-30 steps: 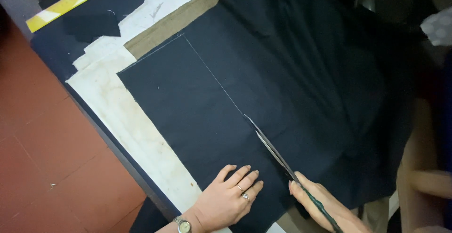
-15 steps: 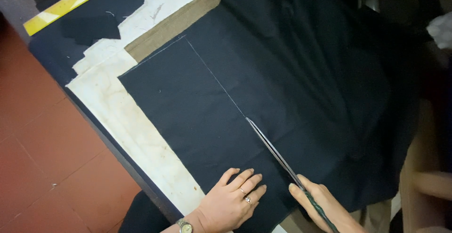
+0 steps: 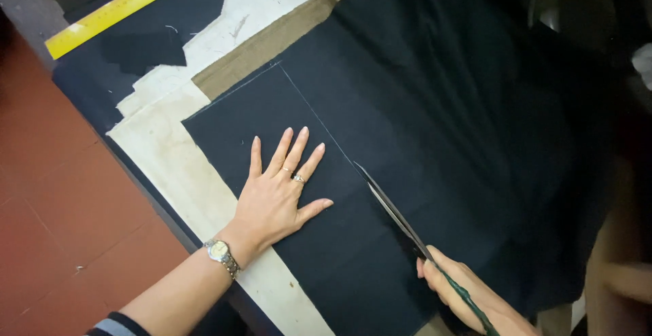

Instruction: Marking fabric with a ruler and chalk before cutting it into specific shapes with scissors.

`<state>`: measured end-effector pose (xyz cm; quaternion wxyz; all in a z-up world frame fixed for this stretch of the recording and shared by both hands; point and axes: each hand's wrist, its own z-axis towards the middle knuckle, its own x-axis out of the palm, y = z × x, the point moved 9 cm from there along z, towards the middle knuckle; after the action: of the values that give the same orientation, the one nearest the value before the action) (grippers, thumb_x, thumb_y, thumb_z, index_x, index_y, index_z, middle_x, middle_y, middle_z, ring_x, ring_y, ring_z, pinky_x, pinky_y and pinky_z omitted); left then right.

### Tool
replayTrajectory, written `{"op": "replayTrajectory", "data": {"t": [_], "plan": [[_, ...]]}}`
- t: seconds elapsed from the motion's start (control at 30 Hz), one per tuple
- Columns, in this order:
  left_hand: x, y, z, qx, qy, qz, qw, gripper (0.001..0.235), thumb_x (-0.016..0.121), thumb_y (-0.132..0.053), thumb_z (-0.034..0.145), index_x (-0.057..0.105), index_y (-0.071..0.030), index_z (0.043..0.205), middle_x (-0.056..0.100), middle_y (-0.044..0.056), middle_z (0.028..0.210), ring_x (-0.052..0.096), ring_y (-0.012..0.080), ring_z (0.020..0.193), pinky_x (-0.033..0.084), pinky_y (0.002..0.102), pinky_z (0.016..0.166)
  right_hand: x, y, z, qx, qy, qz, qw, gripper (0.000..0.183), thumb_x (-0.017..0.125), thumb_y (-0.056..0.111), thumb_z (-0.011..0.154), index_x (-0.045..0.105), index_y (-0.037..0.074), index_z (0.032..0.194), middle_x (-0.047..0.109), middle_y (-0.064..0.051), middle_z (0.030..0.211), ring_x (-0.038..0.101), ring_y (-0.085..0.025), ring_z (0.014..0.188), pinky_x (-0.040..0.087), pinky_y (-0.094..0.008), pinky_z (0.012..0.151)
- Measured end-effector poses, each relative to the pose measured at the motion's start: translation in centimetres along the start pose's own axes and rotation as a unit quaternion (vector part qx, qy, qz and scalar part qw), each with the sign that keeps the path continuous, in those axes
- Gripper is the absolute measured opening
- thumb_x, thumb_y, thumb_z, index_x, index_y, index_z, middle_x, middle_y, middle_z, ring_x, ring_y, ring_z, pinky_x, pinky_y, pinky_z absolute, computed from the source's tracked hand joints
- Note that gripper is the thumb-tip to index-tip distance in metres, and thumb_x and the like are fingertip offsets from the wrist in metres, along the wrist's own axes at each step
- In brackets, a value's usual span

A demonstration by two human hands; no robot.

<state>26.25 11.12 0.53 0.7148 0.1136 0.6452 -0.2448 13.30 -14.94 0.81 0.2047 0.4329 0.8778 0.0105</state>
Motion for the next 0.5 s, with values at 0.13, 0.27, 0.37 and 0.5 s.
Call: {"op": "replayTrajectory", "data": {"t": [0.13,0.27,0.37,0.5], "plan": [[-0.1,0.1,-0.1,-0.002,-0.001,0.002,1.0,0.081,0.034,-0.072,0.09,0.026,-0.021,0.152,0.022,0.01,0.158,0.016,0.0294,0.147,0.008,0.059,0.114,0.7,1.2,2.5,-0.032,0.036,-0.023,0.999,0.04,0.036,0.041,0.099,0.065,0.014,0.092,0.052,0.003,0.078,0.046,-0.01,0.068,0.041,-0.024,0.067],[0.2,0.2,0.0,-0.001,0.002,0.006,1.0,0.082,0.033,-0.073,0.09,0.024,-0.022,0.152,0.019,0.01,0.159,0.014,0.0296,0.147,0.006,0.059,0.114,0.9,1.7,3.4,-0.1,0.033,-0.054,0.993,0.028,0.042,0.031,0.101,0.061,0.015,0.088,0.059,0.004,0.079,0.056,-0.007,0.071,0.047,-0.024,0.07],[0.2,0.2,0.0,-0.002,0.003,0.004,1.0,0.081,0.033,-0.073,0.09,0.025,-0.021,0.152,0.019,0.01,0.159,0.014,0.0295,0.147,0.006,0.059,0.114,0.8,2.6,2.5,-0.099,0.028,-0.033,0.994,0.03,0.046,0.033,0.101,0.054,0.013,0.08,0.049,0.003,0.074,0.045,-0.01,0.066,0.039,-0.029,0.064],[0.3,0.3,0.0,-0.003,0.004,0.0,1.0,0.08,0.032,-0.072,0.09,0.025,-0.022,0.152,0.018,0.01,0.159,0.013,0.0293,0.147,0.006,0.059,0.114,0.6,1.8,3.0,-0.083,0.017,-0.042,0.995,0.031,0.047,0.035,0.101,0.049,0.013,0.079,0.044,0.002,0.07,0.04,-0.011,0.063,0.037,-0.029,0.061]]}}
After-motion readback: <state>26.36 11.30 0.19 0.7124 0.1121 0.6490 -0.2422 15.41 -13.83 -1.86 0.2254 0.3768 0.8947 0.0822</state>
